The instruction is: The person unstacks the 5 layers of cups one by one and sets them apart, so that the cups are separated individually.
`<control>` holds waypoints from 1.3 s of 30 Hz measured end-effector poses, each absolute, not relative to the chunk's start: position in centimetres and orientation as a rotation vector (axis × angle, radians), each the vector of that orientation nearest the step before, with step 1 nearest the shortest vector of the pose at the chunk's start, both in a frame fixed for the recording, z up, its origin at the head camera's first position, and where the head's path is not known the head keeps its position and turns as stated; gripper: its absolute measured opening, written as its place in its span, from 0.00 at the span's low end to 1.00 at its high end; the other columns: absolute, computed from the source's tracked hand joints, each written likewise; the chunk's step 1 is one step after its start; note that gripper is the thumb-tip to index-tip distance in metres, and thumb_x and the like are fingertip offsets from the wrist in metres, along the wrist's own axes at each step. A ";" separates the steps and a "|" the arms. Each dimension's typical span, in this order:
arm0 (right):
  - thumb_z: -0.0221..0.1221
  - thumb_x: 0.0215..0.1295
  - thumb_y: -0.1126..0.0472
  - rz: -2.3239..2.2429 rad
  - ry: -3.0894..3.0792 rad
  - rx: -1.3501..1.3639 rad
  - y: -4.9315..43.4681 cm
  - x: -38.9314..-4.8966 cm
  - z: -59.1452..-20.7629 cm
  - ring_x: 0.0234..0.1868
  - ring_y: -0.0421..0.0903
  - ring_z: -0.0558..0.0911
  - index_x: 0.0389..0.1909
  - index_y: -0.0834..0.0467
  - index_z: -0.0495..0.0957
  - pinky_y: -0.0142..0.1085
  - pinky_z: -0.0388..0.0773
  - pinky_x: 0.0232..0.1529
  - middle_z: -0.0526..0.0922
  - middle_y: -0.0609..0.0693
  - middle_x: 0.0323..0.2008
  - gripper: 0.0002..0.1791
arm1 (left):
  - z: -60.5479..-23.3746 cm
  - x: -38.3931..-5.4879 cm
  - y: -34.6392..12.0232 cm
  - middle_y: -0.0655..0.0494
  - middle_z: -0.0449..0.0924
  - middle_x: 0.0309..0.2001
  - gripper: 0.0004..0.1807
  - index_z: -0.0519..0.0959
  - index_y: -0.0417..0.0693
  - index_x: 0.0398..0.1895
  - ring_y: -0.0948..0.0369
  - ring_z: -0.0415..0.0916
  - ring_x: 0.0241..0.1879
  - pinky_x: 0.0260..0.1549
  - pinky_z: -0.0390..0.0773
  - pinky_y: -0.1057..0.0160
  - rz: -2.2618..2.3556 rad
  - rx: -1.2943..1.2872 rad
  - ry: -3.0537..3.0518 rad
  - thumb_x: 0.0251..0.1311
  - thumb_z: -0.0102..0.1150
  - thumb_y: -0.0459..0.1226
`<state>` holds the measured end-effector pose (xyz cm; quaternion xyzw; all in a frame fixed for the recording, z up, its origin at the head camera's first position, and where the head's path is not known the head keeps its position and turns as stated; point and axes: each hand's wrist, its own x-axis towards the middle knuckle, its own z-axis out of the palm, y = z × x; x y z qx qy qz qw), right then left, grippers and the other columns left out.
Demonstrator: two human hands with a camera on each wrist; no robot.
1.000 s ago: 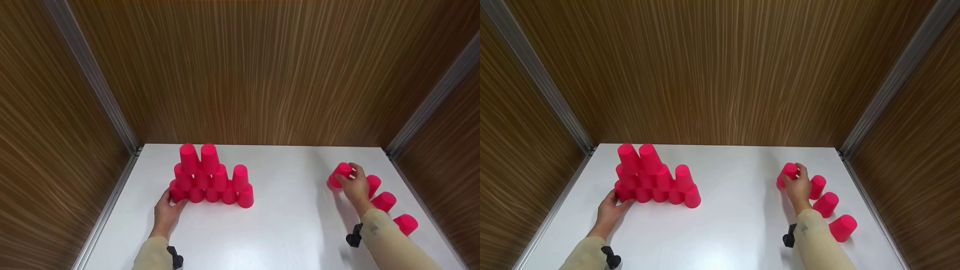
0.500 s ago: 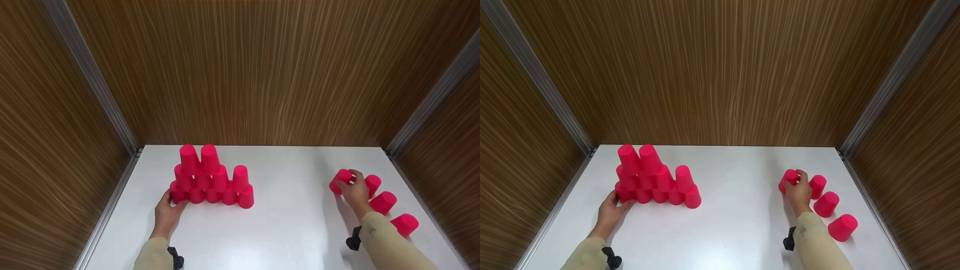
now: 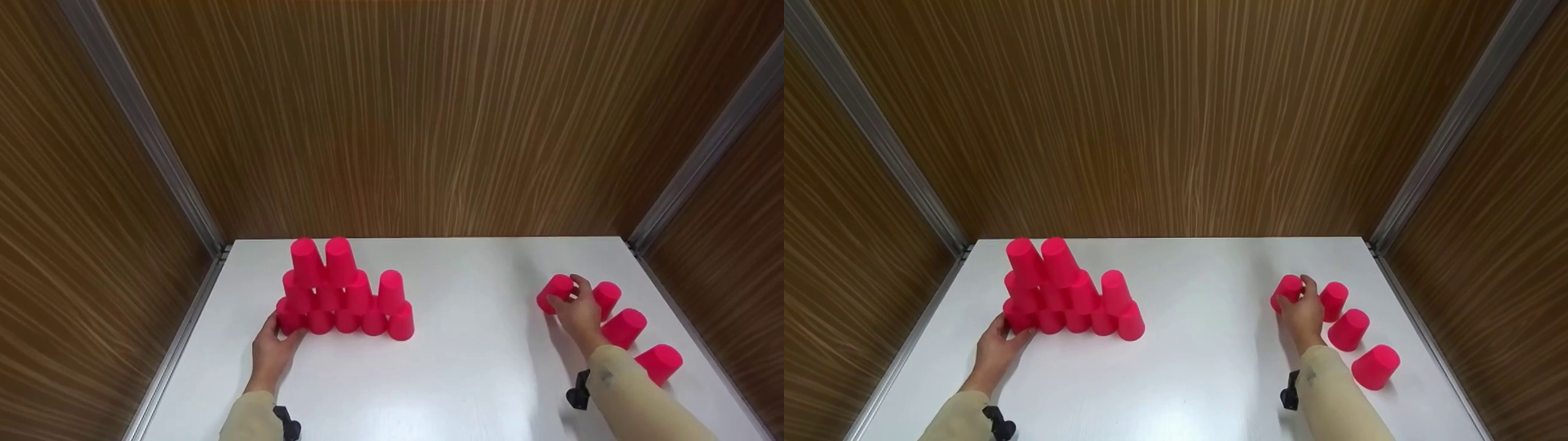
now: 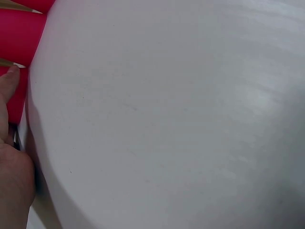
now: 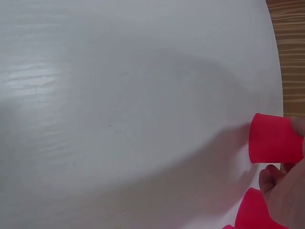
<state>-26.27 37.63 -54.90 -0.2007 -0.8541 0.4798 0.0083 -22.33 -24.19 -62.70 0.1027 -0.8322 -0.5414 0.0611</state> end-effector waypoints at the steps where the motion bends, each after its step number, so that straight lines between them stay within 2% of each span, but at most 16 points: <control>1: 0.69 0.71 0.58 1.499 -2.673 -0.622 37.6 -26.2 -54.8 0.77 0.73 0.59 0.86 0.56 0.40 0.59 0.72 0.71 0.54 0.69 0.80 0.56 | -62.8 -22.3 -24.2 0.41 0.65 0.78 0.46 0.61 0.44 0.82 0.43 0.59 0.80 0.77 0.63 0.44 -1.643 0.309 -2.515 0.67 0.74 0.44; 7: 0.67 0.72 0.58 1.399 -2.729 -0.508 37.6 -25.7 -54.1 0.78 0.73 0.57 0.86 0.57 0.41 0.60 0.73 0.69 0.54 0.71 0.80 0.54 | -63.2 -21.5 -24.2 0.42 0.65 0.79 0.44 0.61 0.45 0.83 0.43 0.58 0.80 0.77 0.63 0.44 -1.655 0.323 -2.527 0.69 0.72 0.43; 14: 0.67 0.73 0.56 1.220 -2.724 -0.294 37.0 -24.5 -52.1 0.78 0.72 0.60 0.86 0.56 0.47 0.62 0.74 0.67 0.58 0.69 0.80 0.50 | -63.4 -21.0 -24.1 0.41 0.66 0.78 0.44 0.62 0.44 0.82 0.43 0.60 0.79 0.76 0.64 0.43 -1.626 0.318 -2.529 0.68 0.73 0.43; 20: 0.68 0.73 0.53 1.203 -2.655 -0.147 35.4 -24.3 -49.1 0.78 0.69 0.63 0.84 0.55 0.52 0.62 0.70 0.71 0.62 0.67 0.79 0.47 | -63.5 -21.1 -24.1 0.40 0.67 0.77 0.43 0.63 0.43 0.81 0.42 0.61 0.78 0.76 0.63 0.43 -1.625 0.292 -2.521 0.68 0.73 0.42; 28: 0.70 0.71 0.52 1.264 -2.577 0.071 30.0 -24.6 -44.1 0.76 0.60 0.71 0.81 0.51 0.58 0.57 0.72 0.72 0.71 0.59 0.75 0.43 | -63.1 -21.5 -24.4 0.42 0.65 0.79 0.44 0.60 0.46 0.83 0.43 0.59 0.79 0.76 0.64 0.43 -1.657 0.315 -2.558 0.69 0.71 0.44; 34: 0.72 0.70 0.57 1.308 -2.493 0.285 24.6 -24.5 -41.0 0.72 0.55 0.76 0.78 0.51 0.64 0.54 0.76 0.69 0.77 0.55 0.70 0.40 | -62.5 -22.1 -24.3 0.43 0.64 0.79 0.44 0.60 0.46 0.83 0.45 0.58 0.80 0.77 0.62 0.45 -1.663 0.307 -2.551 0.69 0.71 0.45; 39: 0.73 0.68 0.58 1.367 -2.440 0.438 19.9 -24.1 -39.7 0.69 0.50 0.78 0.75 0.53 0.69 0.52 0.78 0.67 0.79 0.52 0.68 0.37 | -62.1 -22.2 -24.0 0.43 0.63 0.80 0.44 0.60 0.45 0.83 0.45 0.57 0.80 0.77 0.62 0.45 -1.662 0.285 -2.554 0.70 0.71 0.45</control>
